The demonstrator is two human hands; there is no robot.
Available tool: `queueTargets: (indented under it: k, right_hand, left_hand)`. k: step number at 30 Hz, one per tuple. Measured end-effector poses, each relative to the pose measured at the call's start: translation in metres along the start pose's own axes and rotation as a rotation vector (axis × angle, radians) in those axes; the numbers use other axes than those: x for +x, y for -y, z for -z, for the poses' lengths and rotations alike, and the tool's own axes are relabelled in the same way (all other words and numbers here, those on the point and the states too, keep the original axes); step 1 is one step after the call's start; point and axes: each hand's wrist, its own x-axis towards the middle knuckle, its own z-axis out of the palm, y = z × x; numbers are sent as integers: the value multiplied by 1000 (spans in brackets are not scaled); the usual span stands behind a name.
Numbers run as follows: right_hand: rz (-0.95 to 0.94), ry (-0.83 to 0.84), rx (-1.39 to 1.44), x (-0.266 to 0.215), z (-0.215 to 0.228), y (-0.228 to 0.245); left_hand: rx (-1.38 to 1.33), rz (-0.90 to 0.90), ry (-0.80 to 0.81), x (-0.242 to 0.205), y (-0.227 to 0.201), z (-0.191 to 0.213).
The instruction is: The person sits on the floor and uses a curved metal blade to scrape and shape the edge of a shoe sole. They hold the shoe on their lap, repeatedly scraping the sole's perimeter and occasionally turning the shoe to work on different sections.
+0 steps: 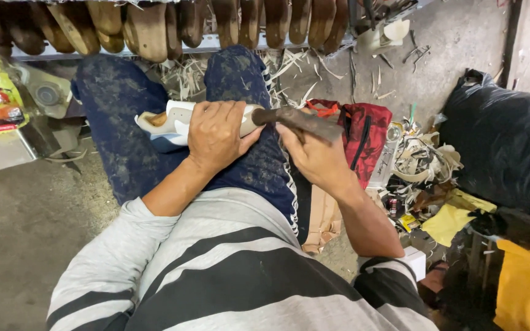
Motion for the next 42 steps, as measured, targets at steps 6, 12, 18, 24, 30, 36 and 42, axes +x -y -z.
queueTargets:
  k: [6, 12, 18, 24, 30, 36, 42]
  right_hand:
    - [-294, 88, 318, -8, -6, -29]
    - [-532, -14, 800, -2, 2, -12]
    - [-674, -147, 1062, -29, -43, -80]
    - [-818, -37, 1247, -43, -63, -118]
    - [-927, -102, 1085, -75, -84, -127]
    - [-902, -134, 980, -77, -85, -117]
    - [-692, -122, 802, -50, -66, -97]
  left_hand:
    - [14, -4, 16, -1, -2, 1]
    - [-4, 14, 31, 3, -6, 6]
    - [-14, 18, 31, 4, -7, 8]
    - [-351, 22, 163, -1, -14, 56]
    - [-203, 94, 345, -49, 35, 87]
    - [-68, 103, 179, -10, 22, 115]
    - [180, 107, 130, -13, 46, 82]
